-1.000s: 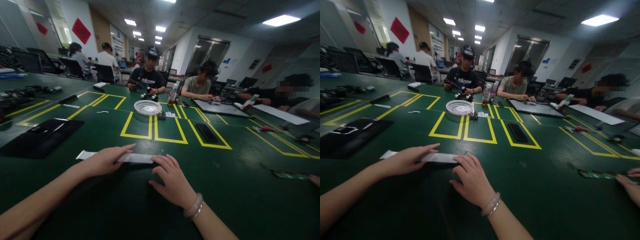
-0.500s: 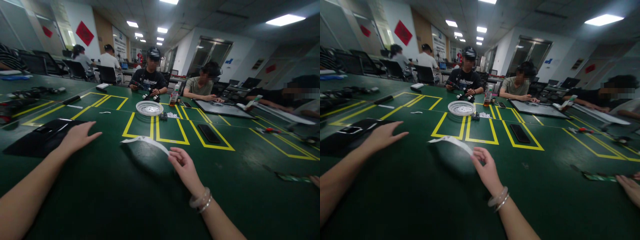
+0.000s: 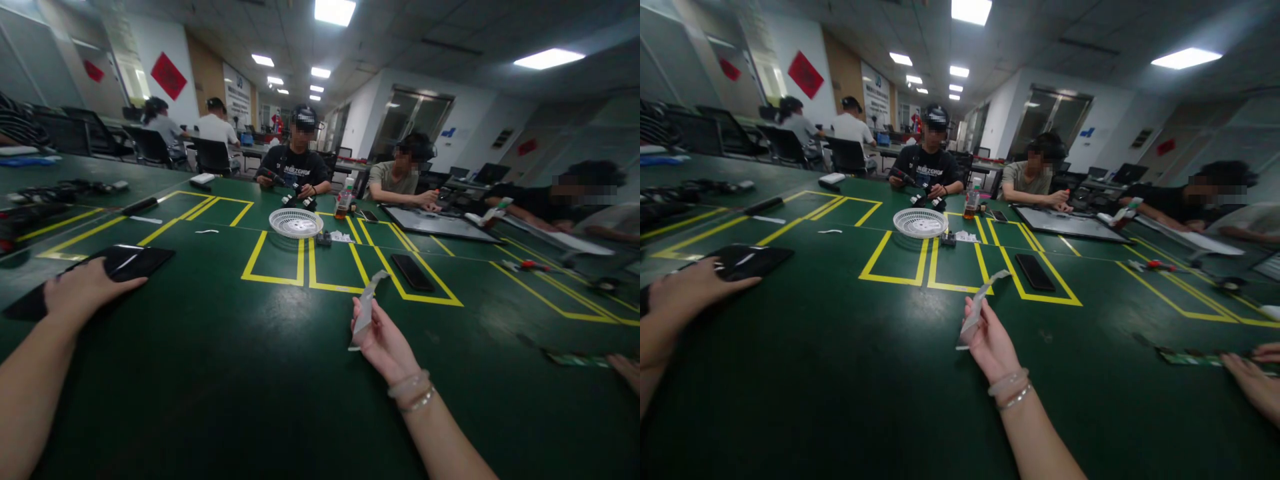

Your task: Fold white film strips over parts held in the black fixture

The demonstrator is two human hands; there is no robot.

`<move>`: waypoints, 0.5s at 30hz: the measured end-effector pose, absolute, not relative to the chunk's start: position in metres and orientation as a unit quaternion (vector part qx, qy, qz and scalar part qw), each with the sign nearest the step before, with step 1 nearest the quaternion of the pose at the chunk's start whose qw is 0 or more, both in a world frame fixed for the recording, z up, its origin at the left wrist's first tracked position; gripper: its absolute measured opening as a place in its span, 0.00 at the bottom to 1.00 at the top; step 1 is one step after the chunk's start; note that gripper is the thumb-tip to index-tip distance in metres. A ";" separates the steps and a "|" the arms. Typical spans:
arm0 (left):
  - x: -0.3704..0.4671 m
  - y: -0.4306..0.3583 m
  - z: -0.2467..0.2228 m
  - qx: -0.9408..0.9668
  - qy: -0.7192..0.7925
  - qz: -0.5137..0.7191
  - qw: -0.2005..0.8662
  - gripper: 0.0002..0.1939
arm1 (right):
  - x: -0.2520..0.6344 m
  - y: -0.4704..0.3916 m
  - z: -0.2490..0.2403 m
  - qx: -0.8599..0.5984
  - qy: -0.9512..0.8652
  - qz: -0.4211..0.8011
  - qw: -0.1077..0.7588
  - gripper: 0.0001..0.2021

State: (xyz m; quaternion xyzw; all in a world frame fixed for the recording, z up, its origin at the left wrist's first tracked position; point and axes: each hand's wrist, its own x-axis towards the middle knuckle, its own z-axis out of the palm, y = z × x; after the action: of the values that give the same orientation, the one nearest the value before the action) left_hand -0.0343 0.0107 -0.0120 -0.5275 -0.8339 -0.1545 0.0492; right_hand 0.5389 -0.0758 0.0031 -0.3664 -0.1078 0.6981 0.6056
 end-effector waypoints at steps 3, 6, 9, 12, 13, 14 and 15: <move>-0.003 0.013 -0.002 -0.583 -0.798 -0.148 0.035 0.54 | 0.540 -0.075 0.004 -0.360 -0.107 0.691 0.618 0.13; 0.048 0.014 0.001 -0.682 -0.711 -0.168 0.036 0.48 | 0.541 -0.074 0.004 -0.353 -0.117 0.676 0.637 0.12; 0.111 -0.002 0.003 -0.787 -0.592 -0.171 0.011 0.44 | 0.542 -0.073 0.003 -0.346 -0.135 0.660 0.653 0.08; 0.168 -0.031 0.004 -0.876 -0.455 -0.156 -0.045 0.43 | 0.542 -0.074 0.004 -0.352 -0.159 0.645 0.659 0.09; 0.183 -0.041 0.004 -0.894 -0.419 -0.150 -0.063 0.43 | 0.541 -0.075 0.004 -0.356 -0.170 0.639 0.661 0.10; 0.195 -0.050 0.004 -0.906 -0.392 -0.143 -0.079 0.43 | 0.540 -0.076 0.006 -0.360 -0.183 0.632 0.662 0.11; 0.205 -0.058 0.004 -0.914 -0.371 -0.138 -0.091 0.44 | 0.538 -0.077 0.007 -0.363 -0.196 0.626 0.662 0.12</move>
State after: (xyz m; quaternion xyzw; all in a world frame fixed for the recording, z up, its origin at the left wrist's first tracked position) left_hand 0.2048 -0.0581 0.0040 -0.9137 -0.3713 -0.1380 -0.0912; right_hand 0.5382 -0.0773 0.0072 -0.3626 -0.1960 0.6260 0.6620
